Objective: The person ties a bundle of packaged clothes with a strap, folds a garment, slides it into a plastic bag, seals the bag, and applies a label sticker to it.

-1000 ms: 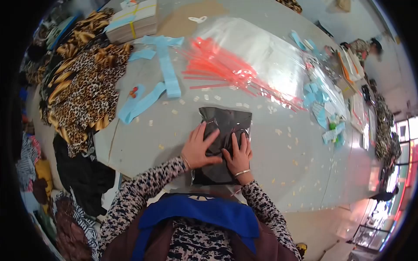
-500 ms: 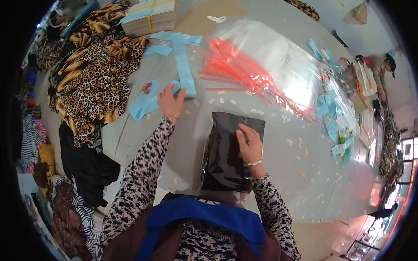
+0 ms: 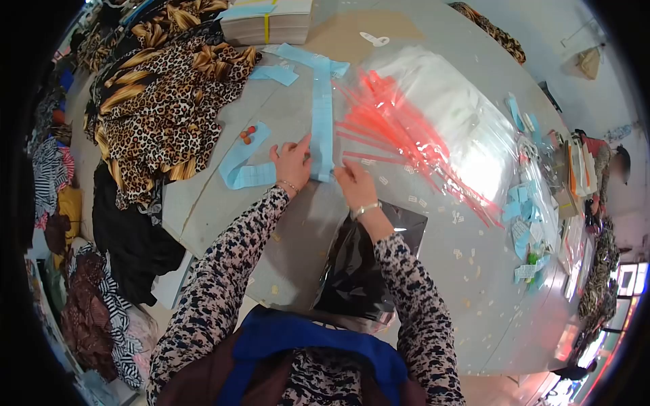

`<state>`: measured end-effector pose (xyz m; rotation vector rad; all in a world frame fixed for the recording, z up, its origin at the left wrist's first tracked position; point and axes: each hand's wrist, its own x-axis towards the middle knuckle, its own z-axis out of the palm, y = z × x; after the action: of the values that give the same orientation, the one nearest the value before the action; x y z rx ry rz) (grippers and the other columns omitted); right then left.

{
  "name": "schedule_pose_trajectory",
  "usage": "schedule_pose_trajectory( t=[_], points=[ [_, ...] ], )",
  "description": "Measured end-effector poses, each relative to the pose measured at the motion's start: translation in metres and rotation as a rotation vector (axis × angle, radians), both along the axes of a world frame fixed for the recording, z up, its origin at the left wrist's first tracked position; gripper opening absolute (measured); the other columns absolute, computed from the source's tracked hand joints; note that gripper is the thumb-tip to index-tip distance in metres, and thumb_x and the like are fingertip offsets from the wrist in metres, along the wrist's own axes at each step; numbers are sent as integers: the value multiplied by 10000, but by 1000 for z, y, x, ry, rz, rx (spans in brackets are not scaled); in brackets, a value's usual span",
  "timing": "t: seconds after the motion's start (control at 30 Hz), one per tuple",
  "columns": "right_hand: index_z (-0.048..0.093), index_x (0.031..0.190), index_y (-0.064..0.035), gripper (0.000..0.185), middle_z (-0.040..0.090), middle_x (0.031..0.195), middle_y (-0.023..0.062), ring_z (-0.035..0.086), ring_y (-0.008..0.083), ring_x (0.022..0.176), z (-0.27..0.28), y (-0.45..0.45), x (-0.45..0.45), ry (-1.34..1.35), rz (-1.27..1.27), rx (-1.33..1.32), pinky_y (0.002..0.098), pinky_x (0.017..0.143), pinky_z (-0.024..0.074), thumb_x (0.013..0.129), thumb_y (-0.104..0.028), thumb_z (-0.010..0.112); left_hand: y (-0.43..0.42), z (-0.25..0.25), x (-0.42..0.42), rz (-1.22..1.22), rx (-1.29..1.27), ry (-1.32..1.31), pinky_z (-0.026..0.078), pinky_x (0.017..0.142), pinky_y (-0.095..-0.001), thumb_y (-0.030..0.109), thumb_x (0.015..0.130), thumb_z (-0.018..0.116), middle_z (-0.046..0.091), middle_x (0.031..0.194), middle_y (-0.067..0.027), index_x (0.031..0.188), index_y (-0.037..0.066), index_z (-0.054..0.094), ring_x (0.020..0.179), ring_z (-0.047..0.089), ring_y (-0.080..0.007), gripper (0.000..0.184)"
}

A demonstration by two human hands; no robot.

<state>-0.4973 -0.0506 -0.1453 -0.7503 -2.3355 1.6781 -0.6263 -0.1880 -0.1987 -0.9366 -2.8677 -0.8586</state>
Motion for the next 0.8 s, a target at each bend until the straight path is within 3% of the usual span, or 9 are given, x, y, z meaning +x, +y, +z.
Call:
schedule_pose_trajectory(
  t=[0.13, 0.23, 0.37, 0.43, 0.47, 0.57, 0.67, 0.77, 0.8],
  points=[
    [509, 1255, 80, 749, 656, 1047, 185, 633, 267, 966, -31, 12, -42, -135, -139, -79, 357, 855, 470, 790, -484, 672, -19, -13, 22, -35, 99, -1, 146, 1032, -589, 151, 792, 628, 653, 1000, 23, 1283, 184, 519, 1097, 497, -203, 504],
    [505, 1247, 86, 791, 644, 1079, 224, 624, 332, 1019, -32, 13, -68, -299, -125, 266, 388, 880, 468, 765, -518, 676, -24, -9, 41, -81, 117, 36, 138, 1028, -602, 178, 790, 636, 634, 1020, 25, 1218, 204, 563, 1092, 496, -204, 435],
    [566, 1186, 42, 745, 659, 1045, 213, 638, 305, 984, -23, 2, -87, -455, -126, 400, 385, 844, 491, 674, -454, 779, -30, -5, 59, -165, 162, 155, 131, 1024, -609, 192, 758, 666, 587, 1089, 38, 1094, 212, 614, 1101, 492, -203, 341],
    [653, 988, 24, 511, 667, 995, 192, 649, 281, 919, -32, 1, -94, -359, -110, 283, 377, 789, 494, 675, -355, 791, -33, -7, 63, -191, 194, 169, 117, 1026, -611, 185, 747, 677, 578, 1092, 41, 1081, 209, 622, 1111, 487, -199, 339],
    [659, 934, 13, 445, 668, 992, 187, 651, 293, 898, -44, 6, -95, -310, -73, 187, 389, 769, 494, 690, -340, 778, -37, -8, 62, -193, 230, 208, 199, 1023, -567, 159, 746, 671, 599, 1020, 10, 1091, 175, 616, 1088, 504, -230, 349],
    [658, 823, -2, 284, 664, 912, 154, 636, 284, 784, -26, -2, -85, -36, 25, 152, 398, 689, 483, 733, -256, 749, -44, -3, 49, -1, 545, 76, 424, 881, -416, 146, 794, 641, 620, 926, -6, 1077, 132, 616, 934, 580, -210, 284],
    [650, 812, -16, 128, 618, 818, 124, 584, 271, 716, 8, -28, -46, 276, 196, 271, 377, 630, 458, 756, -119, 700, -61, 34, 44, 262, 941, -654, 506, 617, -307, 202, 874, 579, 651, 815, -66, 1028, 63, 618, 678, 615, -189, 211],
    [662, 815, -53, 162, 613, 900, 77, 566, 248, 877, 30, -48, 3, 411, 437, 572, 386, 744, 430, 659, -95, 673, -92, 68, 42, 158, 897, -1345, 415, 368, -239, 333, 941, 484, 646, 748, -88, 1024, 24, 604, 494, 575, -143, 341],
    [672, 825, -72, 194, 615, 933, 67, 556, 247, 917, 38, -52, 18, 434, 518, 682, 398, 778, 418, 633, -102, 667, -89, 70, 55, -6, 618, -959, 397, 307, -250, 501, 951, 405, 629, 682, -102, 1089, 32, 589, 427, 561, -157, 522]
  ],
)
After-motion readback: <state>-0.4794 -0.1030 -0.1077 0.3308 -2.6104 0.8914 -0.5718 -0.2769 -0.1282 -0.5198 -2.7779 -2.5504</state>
